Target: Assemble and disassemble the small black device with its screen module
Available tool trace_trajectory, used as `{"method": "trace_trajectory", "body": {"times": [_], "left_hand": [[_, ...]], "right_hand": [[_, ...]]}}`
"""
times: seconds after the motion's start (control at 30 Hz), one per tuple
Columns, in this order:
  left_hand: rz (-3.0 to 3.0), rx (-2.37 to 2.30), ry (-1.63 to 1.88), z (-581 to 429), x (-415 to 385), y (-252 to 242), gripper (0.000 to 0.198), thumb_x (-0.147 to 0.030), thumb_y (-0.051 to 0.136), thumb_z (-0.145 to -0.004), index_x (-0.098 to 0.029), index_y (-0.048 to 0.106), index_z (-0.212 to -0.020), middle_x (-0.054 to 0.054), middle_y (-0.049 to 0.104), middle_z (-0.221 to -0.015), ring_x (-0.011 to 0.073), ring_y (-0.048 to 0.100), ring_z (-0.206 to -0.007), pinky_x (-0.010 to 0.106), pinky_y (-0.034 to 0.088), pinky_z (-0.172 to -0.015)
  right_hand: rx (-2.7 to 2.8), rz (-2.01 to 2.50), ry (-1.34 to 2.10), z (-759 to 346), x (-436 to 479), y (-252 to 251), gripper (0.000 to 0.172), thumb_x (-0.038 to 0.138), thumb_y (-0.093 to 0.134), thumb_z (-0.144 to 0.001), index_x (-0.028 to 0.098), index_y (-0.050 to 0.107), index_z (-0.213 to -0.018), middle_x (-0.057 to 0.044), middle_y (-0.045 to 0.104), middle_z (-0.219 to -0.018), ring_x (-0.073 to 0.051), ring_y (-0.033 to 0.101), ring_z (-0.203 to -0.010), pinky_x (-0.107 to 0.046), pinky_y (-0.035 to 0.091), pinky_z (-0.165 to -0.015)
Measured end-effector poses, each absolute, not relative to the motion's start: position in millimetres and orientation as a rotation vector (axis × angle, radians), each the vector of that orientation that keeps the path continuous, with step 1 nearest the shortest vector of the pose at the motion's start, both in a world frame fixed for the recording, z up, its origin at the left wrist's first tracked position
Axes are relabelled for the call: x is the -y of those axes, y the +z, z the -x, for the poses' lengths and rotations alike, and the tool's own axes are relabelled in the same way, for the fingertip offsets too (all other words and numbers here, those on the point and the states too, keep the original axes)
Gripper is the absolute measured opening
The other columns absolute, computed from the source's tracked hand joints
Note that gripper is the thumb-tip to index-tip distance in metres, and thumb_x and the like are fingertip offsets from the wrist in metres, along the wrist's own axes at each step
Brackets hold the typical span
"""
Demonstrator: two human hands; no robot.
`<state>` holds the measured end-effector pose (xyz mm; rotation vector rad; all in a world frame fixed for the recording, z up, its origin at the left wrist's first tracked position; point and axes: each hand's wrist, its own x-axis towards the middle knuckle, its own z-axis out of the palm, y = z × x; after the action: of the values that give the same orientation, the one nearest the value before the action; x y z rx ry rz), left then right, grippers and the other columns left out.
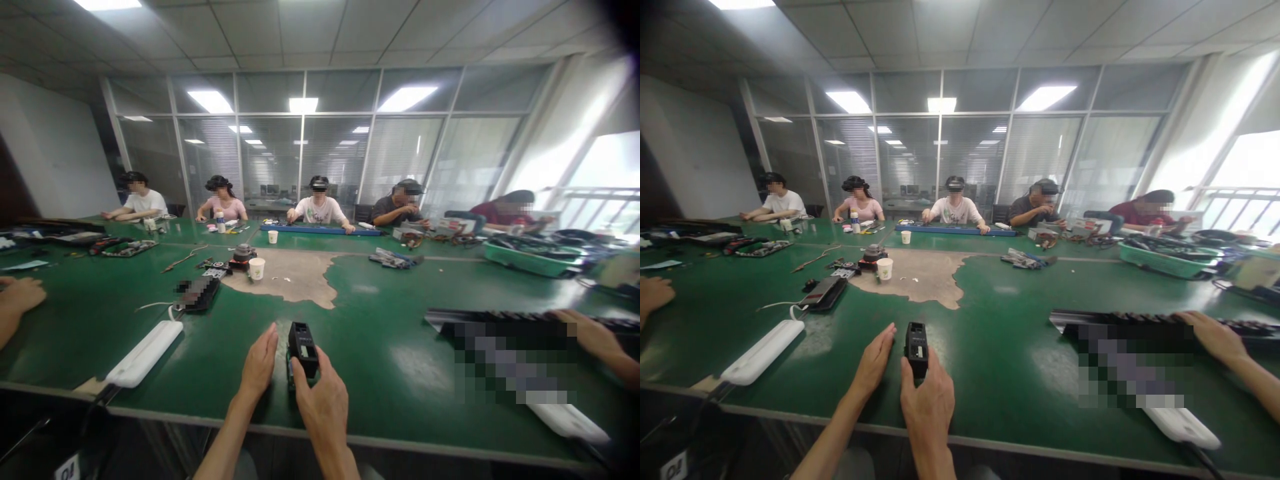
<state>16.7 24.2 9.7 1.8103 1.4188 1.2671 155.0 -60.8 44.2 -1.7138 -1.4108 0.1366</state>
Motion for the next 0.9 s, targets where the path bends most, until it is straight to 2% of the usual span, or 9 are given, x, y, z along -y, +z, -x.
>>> {"method": "trace_trajectory", "body": {"times": [0.2, 0.4, 0.73, 0.9], "left_hand": [[-1.806, -1.416, 1.262, -14.8, -26.0, 6.6, 0.055, -0.052, 0.031, -0.094, -0.016, 0.053, -0.129, 0.009, 0.053, -0.136, 0.0197, 0.046, -0.129, 0.035, 0.032, -0.112], [-1.807, -1.403, 1.282, -14.3, -25.8, 4.7, 0.053, -0.05, 0.031, -0.094, -0.018, 0.053, -0.129, 0.008, 0.053, -0.136, 0.0196, 0.046, -0.128, 0.036, 0.033, -0.111], [-1.846, -1.394, 1.306, -14.4, -25.1, 5.7, 0.05, -0.048, 0.031, -0.095, -0.018, 0.058, -0.124, 0.008, 0.057, -0.131, 0.0198, 0.05, -0.125, 0.036, 0.035, -0.11], [-1.856, -1.408, 1.284, -15.9, -23.9, 8.3, 0.048, -0.047, 0.031, -0.095, -0.02, 0.059, -0.122, 0.006, 0.058, -0.13, 0.0189, 0.05, -0.125, 0.035, 0.035, -0.11]], "right_hand": [[1.483, 1.78, 0.023, -143.6, 60.4, 49.6, 0.048, 0.052, 0.046, -0.085, 0.017, 0.057, -0.117, -0.012, 0.069, -0.095, -0.027, 0.065, -0.084, -0.037, 0.045, -0.076], [1.502, 1.786, -0.065, -140.2, 62.3, 38.0, 0.049, 0.052, 0.046, -0.085, 0.015, 0.057, -0.117, -0.013, 0.069, -0.093, -0.028, 0.065, -0.086, -0.038, 0.044, -0.078], [1.532, 1.79, -0.082, -140.5, 66.1, 20.4, 0.049, 0.049, 0.049, -0.085, 0.014, 0.056, -0.119, -0.014, 0.068, -0.1, -0.029, 0.063, -0.091, -0.04, 0.044, -0.083], [1.524, 1.749, -0.1, -142.5, 65.8, 5.8, 0.055, 0.051, 0.048, -0.086, 0.012, 0.052, -0.125, -0.017, 0.064, -0.113, -0.029, 0.061, -0.102, -0.041, 0.043, -0.088]]}}
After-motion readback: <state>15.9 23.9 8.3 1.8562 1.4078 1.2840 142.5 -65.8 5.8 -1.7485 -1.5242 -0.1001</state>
